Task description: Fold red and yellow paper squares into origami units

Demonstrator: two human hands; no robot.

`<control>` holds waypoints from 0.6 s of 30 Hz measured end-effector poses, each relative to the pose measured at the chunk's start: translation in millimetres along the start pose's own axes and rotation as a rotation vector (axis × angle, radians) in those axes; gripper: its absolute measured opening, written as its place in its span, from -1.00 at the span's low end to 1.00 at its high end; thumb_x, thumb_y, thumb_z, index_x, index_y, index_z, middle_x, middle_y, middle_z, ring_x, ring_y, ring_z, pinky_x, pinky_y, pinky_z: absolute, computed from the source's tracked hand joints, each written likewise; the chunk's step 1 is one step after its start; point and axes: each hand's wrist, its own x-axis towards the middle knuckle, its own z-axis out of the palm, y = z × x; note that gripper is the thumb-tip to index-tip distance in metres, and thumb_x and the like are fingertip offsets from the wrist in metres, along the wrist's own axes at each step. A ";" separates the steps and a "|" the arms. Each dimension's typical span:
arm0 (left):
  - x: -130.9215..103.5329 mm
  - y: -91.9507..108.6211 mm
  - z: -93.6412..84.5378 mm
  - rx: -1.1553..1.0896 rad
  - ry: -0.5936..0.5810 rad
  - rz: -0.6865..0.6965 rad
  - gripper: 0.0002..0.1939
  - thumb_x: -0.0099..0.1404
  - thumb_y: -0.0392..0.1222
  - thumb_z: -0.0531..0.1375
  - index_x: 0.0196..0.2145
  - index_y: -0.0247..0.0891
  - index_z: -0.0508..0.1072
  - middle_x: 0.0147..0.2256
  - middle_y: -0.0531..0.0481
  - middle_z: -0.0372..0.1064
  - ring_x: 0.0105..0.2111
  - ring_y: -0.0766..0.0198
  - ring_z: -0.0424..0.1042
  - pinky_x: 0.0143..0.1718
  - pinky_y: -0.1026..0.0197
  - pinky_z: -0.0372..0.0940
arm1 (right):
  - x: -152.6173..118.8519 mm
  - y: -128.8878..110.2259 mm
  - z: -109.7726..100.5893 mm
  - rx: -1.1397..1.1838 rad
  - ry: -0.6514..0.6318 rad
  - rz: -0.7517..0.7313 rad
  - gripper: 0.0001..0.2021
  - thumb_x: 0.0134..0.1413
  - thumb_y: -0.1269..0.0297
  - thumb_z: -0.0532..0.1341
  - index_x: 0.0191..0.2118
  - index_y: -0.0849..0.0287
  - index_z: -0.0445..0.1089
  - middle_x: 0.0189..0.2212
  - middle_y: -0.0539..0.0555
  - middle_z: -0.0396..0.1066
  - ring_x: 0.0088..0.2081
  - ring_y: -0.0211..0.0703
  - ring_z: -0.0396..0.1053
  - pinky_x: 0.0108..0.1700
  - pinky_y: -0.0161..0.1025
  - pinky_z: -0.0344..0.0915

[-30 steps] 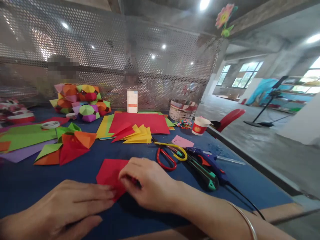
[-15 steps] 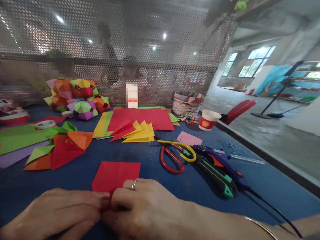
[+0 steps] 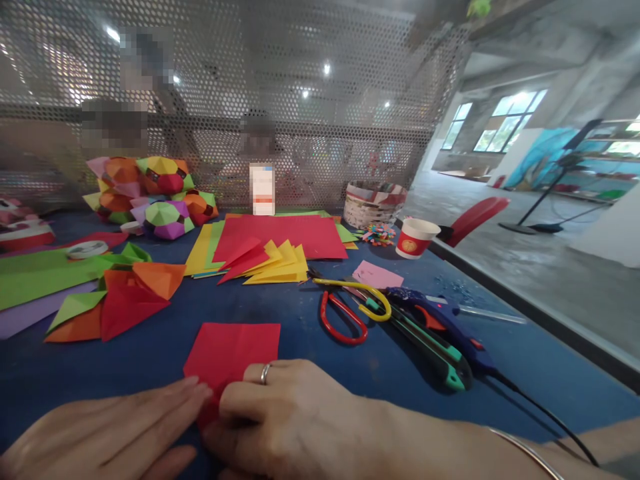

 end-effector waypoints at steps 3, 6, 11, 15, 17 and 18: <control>10.0 -7.1 -6.7 0.116 -0.036 0.120 -0.70 0.54 -0.33 -0.03 -0.17 -0.30 0.50 -0.31 -0.05 0.66 -0.38 0.15 0.66 -0.40 0.21 0.46 | 2.0 -2.0 -3.4 -0.014 0.000 -0.011 -0.68 0.48 0.24 0.05 0.06 0.27 0.48 -0.18 0.12 0.50 -0.24 -0.17 0.37 -0.20 -0.20 0.32; 20.1 -14.3 -13.5 0.160 -0.068 0.201 -0.64 0.55 -0.36 -0.07 -0.23 -0.31 0.51 -0.35 -0.05 0.65 -0.41 0.14 0.65 -0.42 0.19 0.47 | 3.2 -4.0 -5.3 -0.023 -0.003 -0.006 -0.69 0.46 0.26 0.06 0.06 0.27 0.49 -0.18 0.11 0.50 -0.26 -0.19 0.37 -0.25 -0.20 0.29; 15.7 -10.1 -9.8 0.122 0.007 0.139 -0.73 0.50 -0.35 0.04 -0.20 -0.30 0.54 -0.29 -0.05 0.66 -0.30 0.17 0.65 -0.23 0.23 0.49 | 3.1 -4.4 -3.3 -0.030 0.002 -0.005 -0.72 0.45 0.27 0.08 -0.01 0.26 0.51 -0.20 0.10 0.49 -0.26 -0.19 0.37 -0.27 -0.20 0.31; 5.8 -2.6 0.1 -0.113 0.029 0.060 -0.69 0.56 -0.22 0.01 -0.07 -0.24 0.55 -0.25 0.02 0.67 -0.28 0.31 0.65 -0.07 0.34 0.48 | 2.6 -3.2 -0.6 -0.046 0.026 -0.029 -0.72 0.43 0.28 0.08 -0.17 0.25 0.52 -0.22 0.11 0.49 -0.29 -0.19 0.34 -0.24 -0.22 0.34; 3.8 -1.0 2.2 -0.209 -0.006 0.062 -0.64 0.60 -0.17 -0.05 -0.01 -0.19 0.54 -0.23 0.06 0.67 -0.27 0.35 0.65 -0.05 0.38 0.47 | 2.7 -2.5 0.4 -0.053 0.040 -0.037 -0.72 0.44 0.29 0.08 -0.20 0.26 0.52 -0.22 0.10 0.49 -0.30 -0.20 0.34 -0.24 -0.24 0.34; 3.2 -0.4 2.4 -0.230 -0.024 0.058 -0.64 0.60 -0.15 -0.06 0.01 -0.18 0.53 -0.22 0.06 0.68 -0.26 0.35 0.65 -0.05 0.39 0.47 | 2.8 -2.0 0.7 -0.057 0.046 -0.042 -0.71 0.44 0.29 0.08 -0.19 0.27 0.52 -0.23 0.10 0.49 -0.29 -0.20 0.35 -0.24 -0.24 0.33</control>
